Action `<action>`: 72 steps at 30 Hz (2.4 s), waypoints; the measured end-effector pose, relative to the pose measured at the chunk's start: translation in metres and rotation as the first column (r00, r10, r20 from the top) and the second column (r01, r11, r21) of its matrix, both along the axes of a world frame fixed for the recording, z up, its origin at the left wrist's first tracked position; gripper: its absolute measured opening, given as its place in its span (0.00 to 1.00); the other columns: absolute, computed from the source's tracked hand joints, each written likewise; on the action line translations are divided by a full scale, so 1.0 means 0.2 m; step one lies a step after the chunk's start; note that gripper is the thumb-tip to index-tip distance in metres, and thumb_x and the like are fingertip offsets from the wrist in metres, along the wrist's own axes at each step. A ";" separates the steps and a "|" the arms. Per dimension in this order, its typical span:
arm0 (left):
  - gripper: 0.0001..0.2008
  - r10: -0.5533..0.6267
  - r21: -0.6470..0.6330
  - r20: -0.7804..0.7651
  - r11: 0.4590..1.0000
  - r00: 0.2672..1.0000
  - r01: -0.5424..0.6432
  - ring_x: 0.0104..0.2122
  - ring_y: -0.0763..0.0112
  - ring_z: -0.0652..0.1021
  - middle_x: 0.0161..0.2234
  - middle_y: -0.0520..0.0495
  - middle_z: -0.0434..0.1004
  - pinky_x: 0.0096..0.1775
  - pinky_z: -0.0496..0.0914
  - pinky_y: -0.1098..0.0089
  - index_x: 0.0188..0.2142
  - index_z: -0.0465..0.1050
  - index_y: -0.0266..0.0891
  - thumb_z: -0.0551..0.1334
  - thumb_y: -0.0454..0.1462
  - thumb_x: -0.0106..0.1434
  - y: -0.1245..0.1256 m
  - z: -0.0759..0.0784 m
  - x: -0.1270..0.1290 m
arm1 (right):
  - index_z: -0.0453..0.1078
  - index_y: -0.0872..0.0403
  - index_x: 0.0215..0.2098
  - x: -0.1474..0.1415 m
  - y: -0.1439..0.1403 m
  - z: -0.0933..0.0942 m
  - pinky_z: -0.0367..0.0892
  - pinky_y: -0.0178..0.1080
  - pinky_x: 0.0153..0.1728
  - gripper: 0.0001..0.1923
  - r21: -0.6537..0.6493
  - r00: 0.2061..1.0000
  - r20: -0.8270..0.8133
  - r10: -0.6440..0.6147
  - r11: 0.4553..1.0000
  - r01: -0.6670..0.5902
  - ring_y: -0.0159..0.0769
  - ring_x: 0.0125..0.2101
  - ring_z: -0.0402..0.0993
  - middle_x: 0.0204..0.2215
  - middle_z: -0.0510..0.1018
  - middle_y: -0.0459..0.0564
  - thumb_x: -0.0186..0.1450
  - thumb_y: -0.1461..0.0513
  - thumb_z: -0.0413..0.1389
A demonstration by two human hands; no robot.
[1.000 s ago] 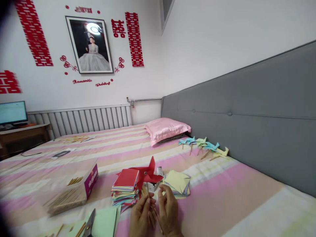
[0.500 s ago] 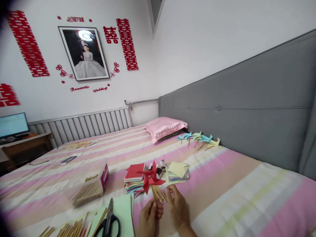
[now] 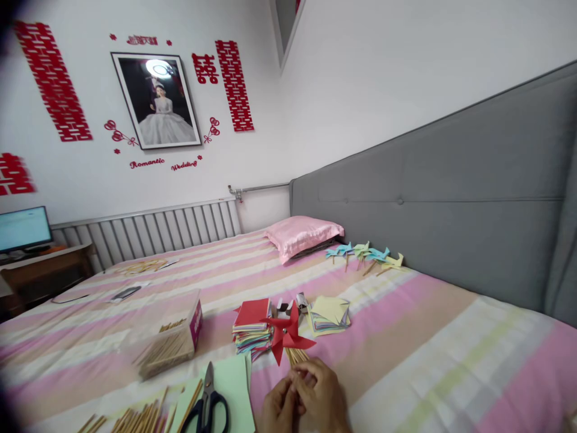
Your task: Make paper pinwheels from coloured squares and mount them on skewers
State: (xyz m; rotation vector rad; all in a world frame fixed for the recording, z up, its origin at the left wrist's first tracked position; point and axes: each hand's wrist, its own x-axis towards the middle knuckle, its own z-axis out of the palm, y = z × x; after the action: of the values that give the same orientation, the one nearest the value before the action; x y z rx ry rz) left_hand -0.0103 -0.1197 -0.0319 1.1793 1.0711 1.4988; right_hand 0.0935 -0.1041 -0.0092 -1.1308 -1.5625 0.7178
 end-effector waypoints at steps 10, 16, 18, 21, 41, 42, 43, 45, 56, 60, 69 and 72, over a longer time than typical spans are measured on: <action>0.22 0.054 -0.011 0.067 0.998 0.996 -0.054 0.24 0.65 0.77 0.26 0.43 0.81 0.24 0.70 0.71 0.35 0.77 0.36 0.63 0.50 0.48 0.03 -0.06 0.00 | 0.73 0.55 0.28 -0.04 0.02 -0.01 0.65 0.34 0.28 0.13 0.032 0.999 0.013 0.049 0.998 -0.050 0.36 0.26 0.71 0.27 0.74 0.50 0.60 0.56 0.51; 0.23 0.112 -0.064 0.069 0.992 0.991 -0.108 0.23 0.65 0.78 0.28 0.40 0.82 0.22 0.69 0.73 0.33 0.77 0.34 0.65 0.51 0.44 0.04 -0.08 -0.01 | 0.71 0.55 0.27 -0.04 0.02 0.00 0.65 0.34 0.31 0.14 0.034 0.999 -0.042 0.022 0.999 -0.020 0.37 0.29 0.72 0.27 0.74 0.51 0.61 0.56 0.50; 0.22 0.133 -0.084 0.057 0.988 0.990 -0.128 0.22 0.65 0.78 0.27 0.39 0.82 0.20 0.67 0.75 0.31 0.77 0.34 0.66 0.50 0.43 0.04 -0.08 -0.01 | 0.71 0.55 0.27 -0.04 0.02 0.00 0.65 0.34 0.30 0.13 0.029 0.998 -0.056 0.012 1.000 -0.010 0.37 0.28 0.71 0.27 0.74 0.51 0.61 0.56 0.50; 0.20 0.159 -0.090 0.045 0.984 0.986 -0.155 0.25 0.63 0.79 0.27 0.39 0.82 0.22 0.69 0.73 0.30 0.77 0.34 0.67 0.48 0.42 0.03 -0.08 0.00 | 0.71 0.55 0.27 -0.04 0.03 -0.01 0.64 0.34 0.28 0.13 0.020 0.998 -0.069 0.003 1.000 -0.002 0.37 0.27 0.71 0.27 0.74 0.51 0.61 0.56 0.50; 0.21 0.182 -0.142 0.004 0.974 0.983 -0.179 0.16 0.71 0.74 0.22 0.43 0.81 0.18 0.65 0.75 0.30 0.78 0.34 0.67 0.48 0.41 0.00 -0.01 0.02 | 0.72 0.54 0.25 -0.04 0.01 0.02 0.64 0.33 0.26 0.13 -0.006 0.998 -0.053 -0.016 1.000 0.015 0.36 0.24 0.70 0.25 0.75 0.48 0.60 0.55 0.51; 0.21 0.181 -0.142 0.005 0.974 0.983 -0.179 0.17 0.70 0.74 0.22 0.43 0.81 0.18 0.65 0.75 0.30 0.78 0.34 0.67 0.48 0.41 0.00 -0.01 0.01 | 0.72 0.54 0.25 -0.04 0.01 0.02 0.64 0.33 0.26 0.14 -0.007 0.999 -0.051 -0.016 1.000 0.016 0.36 0.24 0.70 0.24 0.75 0.48 0.60 0.55 0.51; 0.21 0.181 -0.141 0.007 0.974 0.983 -0.178 0.18 0.69 0.75 0.23 0.42 0.81 0.18 0.65 0.75 0.30 0.78 0.34 0.67 0.48 0.41 0.00 -0.01 0.01 | 0.72 0.54 0.25 -0.04 0.01 0.02 0.64 0.33 0.26 0.14 -0.008 0.999 -0.050 -0.017 1.000 0.016 0.36 0.24 0.70 0.24 0.75 0.48 0.60 0.55 0.51; 0.21 0.179 -0.140 0.010 0.974 0.984 -0.176 0.20 0.67 0.76 0.25 0.41 0.82 0.19 0.65 0.75 0.30 0.77 0.34 0.67 0.48 0.41 0.00 -0.01 0.01 | 0.72 0.54 0.24 -0.04 0.01 0.02 0.64 0.34 0.26 0.14 -0.009 0.999 -0.048 -0.018 1.000 0.018 0.36 0.24 0.70 0.24 0.75 0.49 0.60 0.54 0.51; 0.22 0.157 -0.124 0.021 0.980 0.987 -0.154 0.21 0.65 0.78 0.25 0.39 0.82 0.19 0.66 0.74 0.31 0.77 0.34 0.66 0.49 0.43 0.02 -0.07 0.00 | 0.72 0.54 0.24 -0.04 0.01 0.00 0.64 0.33 0.26 0.15 -0.006 0.999 -0.028 -0.024 1.000 0.023 0.37 0.24 0.70 0.24 0.75 0.49 0.60 0.54 0.51; 0.23 0.147 -0.118 0.032 0.983 0.989 -0.142 0.22 0.63 0.79 0.26 0.38 0.82 0.19 0.66 0.74 0.32 0.77 0.33 0.66 0.50 0.42 0.03 -0.08 0.00 | 0.72 0.54 0.24 -0.04 0.02 0.00 0.64 0.34 0.26 0.15 -0.005 1.000 -0.023 -0.019 1.000 0.019 0.37 0.25 0.70 0.25 0.75 0.49 0.60 0.54 0.50; 0.22 0.143 -0.120 0.040 0.983 0.989 -0.137 0.21 0.64 0.78 0.26 0.40 0.82 0.20 0.67 0.73 0.31 0.77 0.34 0.66 0.49 0.42 0.02 -0.06 0.00 | 0.71 0.54 0.23 -0.04 0.01 0.00 0.64 0.34 0.26 0.15 -0.002 0.999 -0.025 -0.028 1.000 0.028 0.37 0.24 0.70 0.23 0.75 0.49 0.60 0.54 0.51; 0.21 0.142 -0.116 0.040 0.984 0.989 -0.137 0.21 0.65 0.78 0.25 0.40 0.82 0.20 0.67 0.73 0.31 0.77 0.35 0.66 0.49 0.42 0.02 -0.05 0.00 | 0.71 0.54 0.23 -0.05 0.02 0.00 0.64 0.34 0.26 0.15 -0.005 0.999 -0.023 -0.028 1.000 0.027 0.38 0.24 0.70 0.23 0.75 0.49 0.60 0.53 0.51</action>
State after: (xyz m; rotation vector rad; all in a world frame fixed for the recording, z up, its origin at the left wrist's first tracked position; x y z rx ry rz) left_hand -0.0101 -0.1162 -0.0421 1.0023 1.2101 1.5446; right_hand 0.0841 -0.1010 -0.0099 -1.1412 -1.5236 0.7143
